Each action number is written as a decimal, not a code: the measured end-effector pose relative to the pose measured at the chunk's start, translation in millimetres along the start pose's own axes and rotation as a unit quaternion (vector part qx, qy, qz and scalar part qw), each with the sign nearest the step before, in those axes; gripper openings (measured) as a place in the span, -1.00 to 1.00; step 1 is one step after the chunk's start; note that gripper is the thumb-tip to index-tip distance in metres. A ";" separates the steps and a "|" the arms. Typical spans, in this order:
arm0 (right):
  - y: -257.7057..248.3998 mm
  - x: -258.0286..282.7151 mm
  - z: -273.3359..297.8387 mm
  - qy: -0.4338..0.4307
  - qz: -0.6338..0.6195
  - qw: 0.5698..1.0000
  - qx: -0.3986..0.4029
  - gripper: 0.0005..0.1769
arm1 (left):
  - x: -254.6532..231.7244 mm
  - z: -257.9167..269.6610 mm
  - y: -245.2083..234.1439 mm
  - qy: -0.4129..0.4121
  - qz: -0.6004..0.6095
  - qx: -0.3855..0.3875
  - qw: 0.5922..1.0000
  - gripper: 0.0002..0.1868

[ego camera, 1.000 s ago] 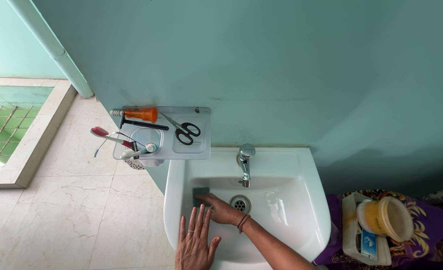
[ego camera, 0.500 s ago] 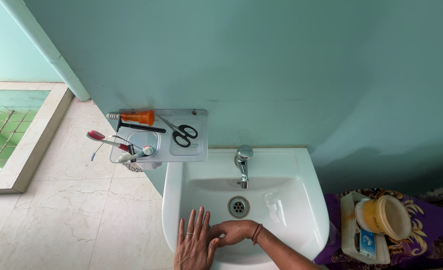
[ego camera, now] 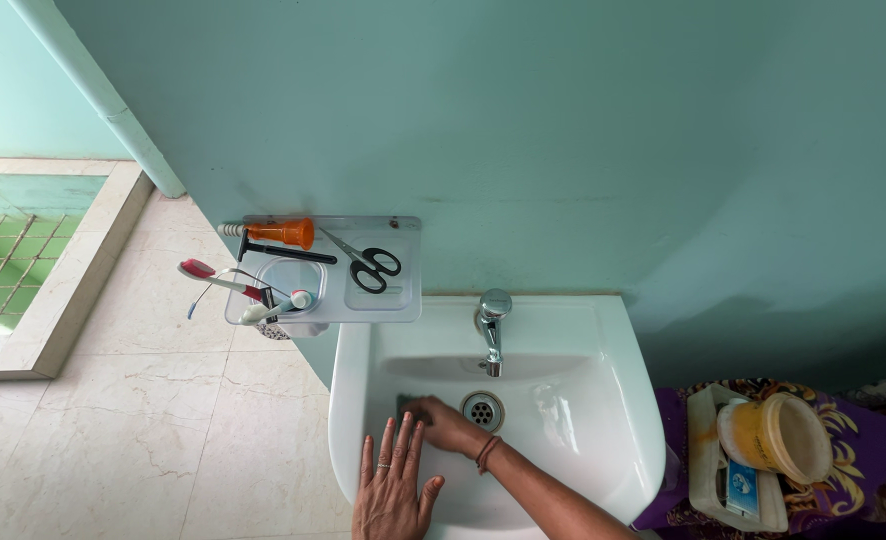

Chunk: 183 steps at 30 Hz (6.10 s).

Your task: The person scrubs the interior basin and the rim of a white wall-mounted sink using a green scouring pad. The person uses their right hand to scrub the surfaces while their left hand rests on the sink edge for support. The sink is located in a room with light blue walls and a tiled floor.

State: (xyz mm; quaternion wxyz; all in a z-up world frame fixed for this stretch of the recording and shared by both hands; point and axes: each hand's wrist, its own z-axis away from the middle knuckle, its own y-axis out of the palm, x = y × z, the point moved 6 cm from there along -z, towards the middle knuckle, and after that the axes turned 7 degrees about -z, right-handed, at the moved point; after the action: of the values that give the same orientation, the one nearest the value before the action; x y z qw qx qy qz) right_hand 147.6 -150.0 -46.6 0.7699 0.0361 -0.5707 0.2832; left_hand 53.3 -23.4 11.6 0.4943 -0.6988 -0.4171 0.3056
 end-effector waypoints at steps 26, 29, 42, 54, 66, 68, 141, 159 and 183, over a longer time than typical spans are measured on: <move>33.9 15.6 51.7 0.065 -0.079 0.970 0.218 -0.58 | 0.3 -0.3 6.3 0.008 0.010 -0.048 0.999 -0.15; 31.9 34.3 49.0 0.046 -0.075 0.981 0.170 -0.57 | 2.6 -0.3 12.1 0.018 -0.006 -0.078 0.997 -0.15; -5.6 44.6 10.8 -0.026 0.122 0.992 0.006 -0.29 | 10.5 -4.9 96.9 0.009 -0.081 -0.158 0.984 -0.36; -25.6 -38.2 -10.3 -0.036 0.256 0.962 0.086 -0.21 | 6.3 -34.6 100.7 0.016 -0.183 -0.293 0.938 -0.53; -23.3 19.0 15.4 -0.086 0.163 0.982 0.038 -0.21 | 8.2 -35.1 103.1 0.029 -0.184 -0.320 0.929 -0.56; -19.3 19.7 13.6 -0.100 0.148 0.983 0.038 -0.20 | 6.8 -36.2 114.6 0.030 -0.188 -0.322 0.927 -0.56; 14.2 -16.3 71.0 -0.048 0.136 0.950 0.275 -0.49 | 6.0 11.6 105.0 -0.002 -0.008 -0.112 0.994 -0.04; 12.1 4.9 30.5 0.059 0.057 0.986 0.145 -0.11 | 10.6 -6.2 102.6 0.054 -0.079 -0.150 0.984 -0.45; 1.1 22.5 -8.2 -0.145 0.149 0.976 -0.059 -0.02 | 14.6 -25.4 111.3 0.023 -0.184 -0.306 0.934 -0.57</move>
State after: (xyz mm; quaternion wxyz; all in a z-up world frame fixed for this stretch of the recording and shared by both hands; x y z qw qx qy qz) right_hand 158.3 -137.2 -29.5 0.6287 -0.0546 -0.6910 0.3525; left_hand 112.7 -39.7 -85.6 0.3130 -0.7344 -0.6001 0.0508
